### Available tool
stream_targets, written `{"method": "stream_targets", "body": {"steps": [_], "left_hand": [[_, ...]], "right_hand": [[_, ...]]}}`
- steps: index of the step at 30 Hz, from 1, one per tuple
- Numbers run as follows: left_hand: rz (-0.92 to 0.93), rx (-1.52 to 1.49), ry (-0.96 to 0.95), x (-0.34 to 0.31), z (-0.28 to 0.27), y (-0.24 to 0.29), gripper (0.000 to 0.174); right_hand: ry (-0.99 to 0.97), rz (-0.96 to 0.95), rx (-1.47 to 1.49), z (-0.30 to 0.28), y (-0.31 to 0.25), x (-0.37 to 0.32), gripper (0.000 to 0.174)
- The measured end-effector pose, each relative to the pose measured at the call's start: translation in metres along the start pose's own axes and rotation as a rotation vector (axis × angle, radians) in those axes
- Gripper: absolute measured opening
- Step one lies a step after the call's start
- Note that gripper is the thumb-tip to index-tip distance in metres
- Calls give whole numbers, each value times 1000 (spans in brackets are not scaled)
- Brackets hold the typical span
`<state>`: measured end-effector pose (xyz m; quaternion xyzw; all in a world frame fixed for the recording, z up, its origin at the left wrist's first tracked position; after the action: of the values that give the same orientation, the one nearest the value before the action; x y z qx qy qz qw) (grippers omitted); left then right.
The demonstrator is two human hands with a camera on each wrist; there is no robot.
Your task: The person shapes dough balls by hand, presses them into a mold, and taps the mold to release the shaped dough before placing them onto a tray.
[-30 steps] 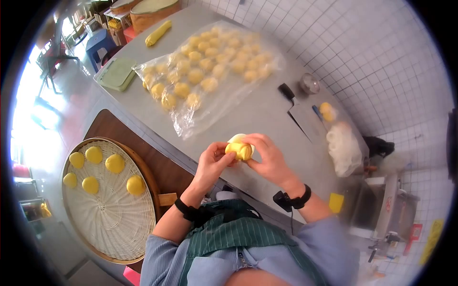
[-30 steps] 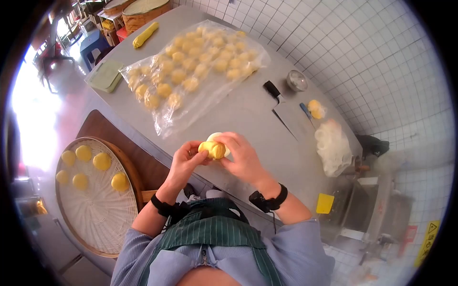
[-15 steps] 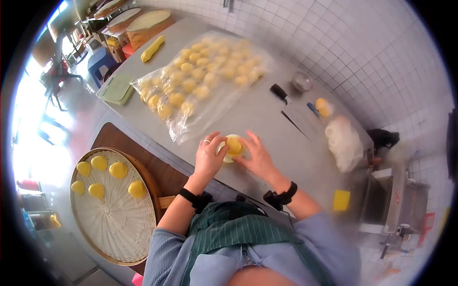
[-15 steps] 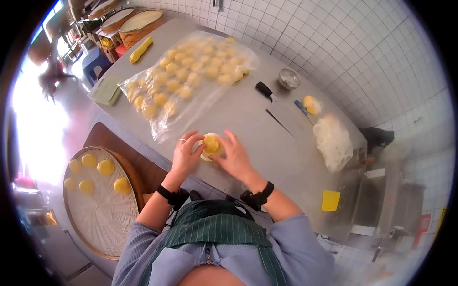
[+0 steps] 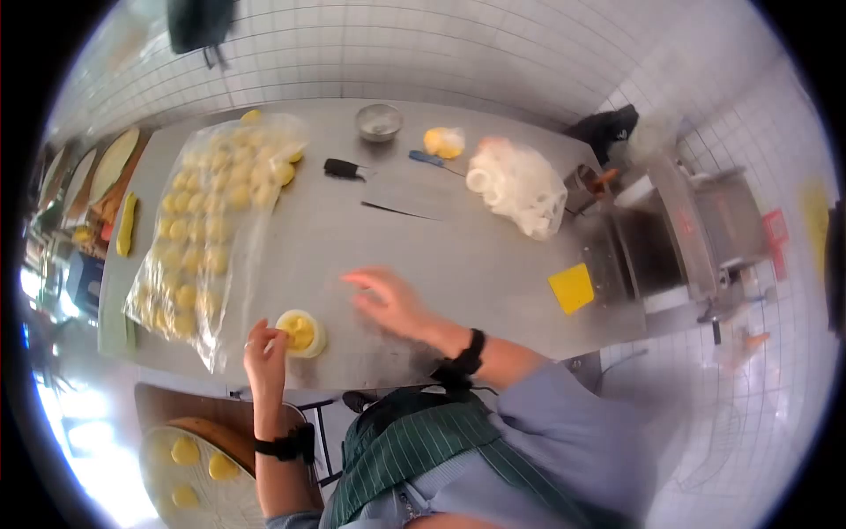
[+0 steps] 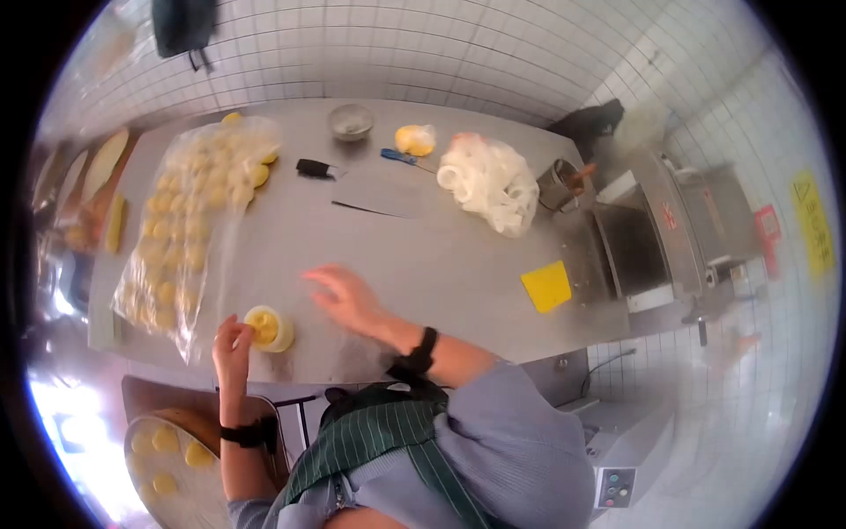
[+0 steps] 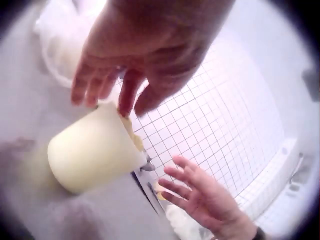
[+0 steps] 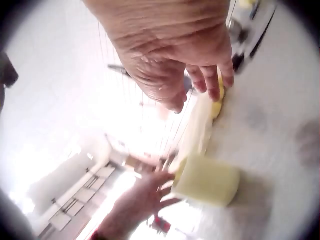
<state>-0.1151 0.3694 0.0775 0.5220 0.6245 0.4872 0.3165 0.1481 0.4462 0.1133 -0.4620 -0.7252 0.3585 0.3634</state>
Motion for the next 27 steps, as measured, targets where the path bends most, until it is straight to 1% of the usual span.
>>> {"method": "stream_targets", "body": {"steps": [1, 2, 3, 4, 5, 7, 8, 9, 10, 11, 12, 13, 15, 16, 17, 18, 19, 20, 21, 22, 24, 25, 26, 27], "left_hand": [[7, 4, -18, 1, 6, -9, 16], [104, 119, 76, 4, 8, -8, 18], [200, 231, 176, 7, 12, -3, 20], [218, 240, 113, 12, 22, 11, 21], [222, 238, 109, 19, 30, 17, 21], [414, 608, -63, 32, 54, 33, 27], [422, 607, -72, 37, 60, 39, 27], [329, 780, -227, 40, 70, 40, 32], [226, 951, -383, 41, 79, 39, 37], [225, 952, -393, 41, 84, 43, 37], [270, 965, -370, 40, 86, 47, 40], [312, 982, -339, 40, 87, 51, 43], [311, 1012, -324, 39, 89, 54, 42], [320, 1030, -316, 38, 88, 56, 42], [317, 1042, -311, 39, 87, 52, 42], [264, 928, -281, 40, 81, 41, 39], [211, 813, -247, 40, 76, 31, 36], [205, 822, -236, 38, 70, 25, 36], [274, 660, -127, 34, 60, 24, 35], [343, 496, -18, 31, 52, 24, 34], [332, 531, -21, 14, 46, 22, 35], [316, 570, -24, -3, 40, 27, 37], [184, 362, 48, -12, 42, 23, 36], [204, 391, 95, -17, 41, 13, 38]], "right_hand": [[86, 211, 43, -27, 32, -5, 30], [168, 422, 88, -57, 64, -13, 28], [359, 435, -150, -97, 87, -20, 25], [479, 447, -277, -134, 99, -25, 22], [633, 445, -401, -168, 118, -29, 18], [760, 406, -542, -227, 133, -35, 16], [827, 363, -635, -249, 139, -35, 15], [892, 319, -731, -269, 148, -36, 16], [895, 329, -734, -287, 164, -34, 16], [859, 330, -830, -301, 183, -30, 17], [815, 328, -921, -311, 196, -25, 18], [806, 329, -912, -320, 204, -16, 18], [547, 482, -1007, -324, 222, 7, 22], [543, 481, -994, -324, 224, 11, 22], [519, 418, -970, -324, 224, 17, 20], [496, 351, -946, -322, 220, 24, 20], [492, 341, -935, -324, 221, 32, 20], [402, 439, -994, -326, 226, 37, 21], [307, 538, -1050, -326, 231, 40, 22], [376, 432, -1126, -328, 226, 38, 20], [328, 320, -1325, -339, 219, 35, 20], [461, 277, -1223, -336, 191, 24, 16], [263, 545, -1266, -338, 175, 22, 16], [402, 383, -1172, -333, 145, 9, 18]]}}
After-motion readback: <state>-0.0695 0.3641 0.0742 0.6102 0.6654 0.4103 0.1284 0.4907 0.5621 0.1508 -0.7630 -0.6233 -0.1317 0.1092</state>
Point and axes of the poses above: each hand's wrist, its own x-axis towards the middle knuckle, its own z-axis out of the palm, y = z × x, the point moved 4 cm from there along x, towards the middle knuckle, and after that the axes turned 10 degrees about z, right-handed, at the moved point
